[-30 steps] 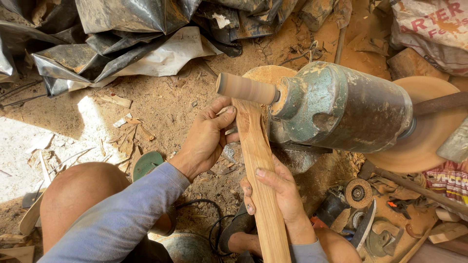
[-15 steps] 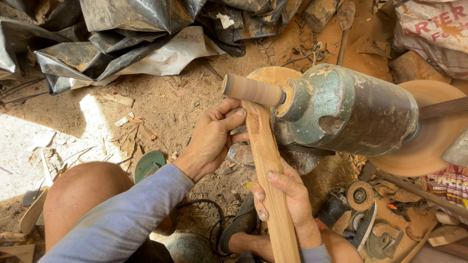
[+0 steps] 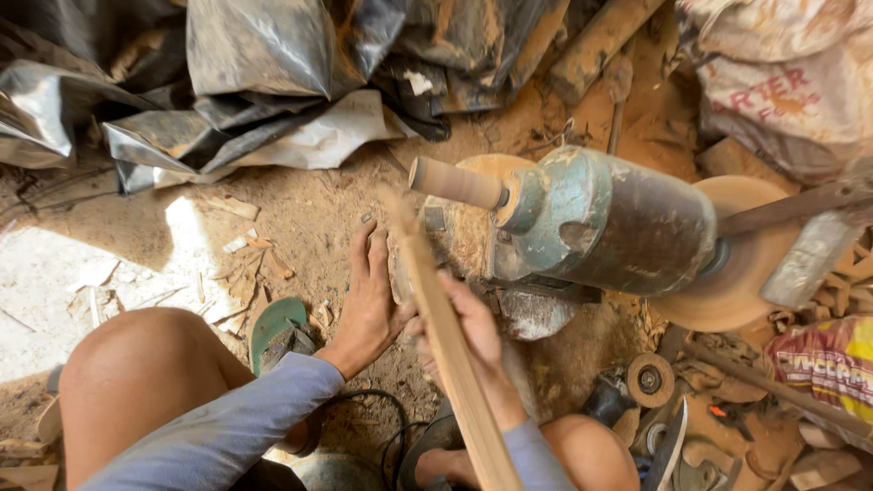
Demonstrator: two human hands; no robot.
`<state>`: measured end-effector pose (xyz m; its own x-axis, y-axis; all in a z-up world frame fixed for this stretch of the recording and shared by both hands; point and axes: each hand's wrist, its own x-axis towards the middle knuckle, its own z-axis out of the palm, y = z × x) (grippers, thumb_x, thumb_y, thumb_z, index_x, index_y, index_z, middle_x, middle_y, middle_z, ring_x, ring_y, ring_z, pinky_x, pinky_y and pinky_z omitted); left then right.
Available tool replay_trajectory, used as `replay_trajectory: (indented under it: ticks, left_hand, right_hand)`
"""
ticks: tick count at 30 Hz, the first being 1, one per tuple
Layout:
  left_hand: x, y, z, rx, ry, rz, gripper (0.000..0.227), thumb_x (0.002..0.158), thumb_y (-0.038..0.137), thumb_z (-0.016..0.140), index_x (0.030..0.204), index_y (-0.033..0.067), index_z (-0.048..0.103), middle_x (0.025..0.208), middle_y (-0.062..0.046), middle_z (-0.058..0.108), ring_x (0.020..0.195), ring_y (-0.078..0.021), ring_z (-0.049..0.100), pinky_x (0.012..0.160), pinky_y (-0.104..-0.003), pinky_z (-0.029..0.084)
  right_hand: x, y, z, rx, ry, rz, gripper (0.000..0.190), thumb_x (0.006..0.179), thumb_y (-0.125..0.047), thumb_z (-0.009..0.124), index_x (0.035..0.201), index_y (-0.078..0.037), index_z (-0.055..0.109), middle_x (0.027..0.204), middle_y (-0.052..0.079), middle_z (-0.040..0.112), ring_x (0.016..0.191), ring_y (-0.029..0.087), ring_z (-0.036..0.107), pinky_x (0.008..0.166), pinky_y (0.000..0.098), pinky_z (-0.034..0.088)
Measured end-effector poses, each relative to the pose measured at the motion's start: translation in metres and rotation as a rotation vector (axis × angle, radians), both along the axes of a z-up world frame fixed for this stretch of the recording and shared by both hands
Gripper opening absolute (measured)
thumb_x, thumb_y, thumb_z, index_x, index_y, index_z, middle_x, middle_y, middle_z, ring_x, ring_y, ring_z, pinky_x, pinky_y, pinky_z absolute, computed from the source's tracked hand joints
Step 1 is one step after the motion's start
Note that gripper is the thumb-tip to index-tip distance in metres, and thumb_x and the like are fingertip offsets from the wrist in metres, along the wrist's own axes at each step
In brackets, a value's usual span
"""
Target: The person shapes a curved wooden piece using a bench grinder and an angle grinder. They hold the wood against the rotating grinding wheel to smooth and refine its edges, then switch to the angle grinder for additional shaping.
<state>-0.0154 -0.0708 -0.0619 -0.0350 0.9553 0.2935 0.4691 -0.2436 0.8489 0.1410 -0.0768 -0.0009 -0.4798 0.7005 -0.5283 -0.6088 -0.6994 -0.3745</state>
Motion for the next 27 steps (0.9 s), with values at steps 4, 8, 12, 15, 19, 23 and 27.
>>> replay_trajectory:
  ticks: [4, 8, 12, 15, 19, 23, 27]
  left_hand:
    - [-0.011, 0.007, 0.013, 0.049, -0.125, 0.029, 0.087, 0.085, 0.024, 0.074, 0.150, -0.0014, 0.022, 0.151, -0.029, 0.025, 0.131, -0.0522, 0.046, 0.106, -0.054, 0.050]
    - [-0.022, -0.010, 0.012, -0.049, -0.149, 0.036, 0.076, 0.090, 0.026, 0.071, 0.148, -0.0005, 0.029, 0.147, -0.027, 0.034, 0.128, -0.0483, 0.051, 0.107, -0.053, 0.051]
    - [-0.036, -0.021, 0.006, -0.163, -0.159, 0.082, 0.066, 0.095, 0.027, 0.067, 0.146, 0.0004, 0.036, 0.143, -0.026, 0.044, 0.126, -0.0444, 0.056, 0.107, -0.051, 0.052]
    - [-0.048, -0.029, -0.006, -0.282, -0.150, 0.103, 0.059, 0.098, 0.028, 0.064, 0.145, 0.0011, 0.041, 0.141, -0.024, 0.051, 0.124, -0.0414, 0.060, 0.108, -0.050, 0.053]
    - [-0.078, -0.024, -0.006, -0.427, -0.121, 0.147, 0.050, 0.103, 0.029, 0.060, 0.143, 0.0020, 0.048, 0.137, -0.022, 0.060, 0.121, -0.0376, 0.065, 0.108, -0.049, 0.054]
    - [-0.137, 0.004, 0.036, -0.415, -0.183, 0.023, 0.043, 0.106, 0.026, 0.057, 0.138, -0.0025, 0.054, 0.133, -0.023, 0.067, 0.122, -0.0331, 0.068, 0.108, -0.048, 0.052]
    - [-0.146, 0.042, 0.074, -0.607, -0.430, -0.159, 0.048, 0.096, 0.023, 0.056, 0.139, 0.0048, 0.047, 0.125, -0.018, 0.067, 0.110, -0.0289, 0.069, 0.094, -0.042, 0.058]
  right_hand:
    - [-0.056, -0.014, 0.019, 0.064, -0.115, 0.075, 0.038, 0.107, -0.037, 0.053, 0.121, -0.002, 0.059, 0.094, 0.010, 0.070, 0.066, 0.016, 0.070, 0.057, 0.0268, 0.060]
    - [-0.083, -0.022, 0.025, 0.090, -0.176, 0.246, 0.043, 0.105, -0.041, 0.052, 0.121, -0.002, 0.061, 0.098, 0.006, 0.073, 0.079, 0.015, 0.073, 0.067, 0.0279, 0.062]
    - [-0.103, -0.027, 0.031, 0.000, -0.138, 0.198, 0.044, 0.110, -0.041, 0.050, 0.119, 0.000, 0.062, 0.101, 0.008, 0.073, 0.082, 0.016, 0.073, 0.071, 0.0291, 0.063]
    - [-0.114, -0.040, 0.025, 0.110, -0.092, 0.280, 0.041, 0.112, -0.043, 0.048, 0.120, -0.007, 0.067, 0.094, 0.007, 0.070, 0.070, 0.015, 0.069, 0.058, 0.0273, 0.059]
    - [-0.085, -0.022, 0.020, 0.475, -0.434, 0.541, 0.035, 0.107, -0.030, 0.055, 0.116, 0.003, 0.064, 0.092, 0.015, 0.069, 0.069, 0.022, 0.070, 0.060, 0.0347, 0.060]
    - [-0.036, 0.006, 0.018, 0.838, -1.350, 0.405, 0.044, 0.098, -0.029, 0.059, 0.127, 0.005, 0.059, 0.104, 0.017, 0.069, 0.081, 0.027, 0.068, 0.070, 0.0393, 0.060]
    - [-0.022, 0.014, -0.004, 1.030, -1.094, 0.415, 0.069, 0.099, -0.026, 0.070, 0.149, 0.008, 0.036, 0.134, 0.020, 0.050, 0.115, 0.025, 0.060, 0.085, 0.0389, 0.059]
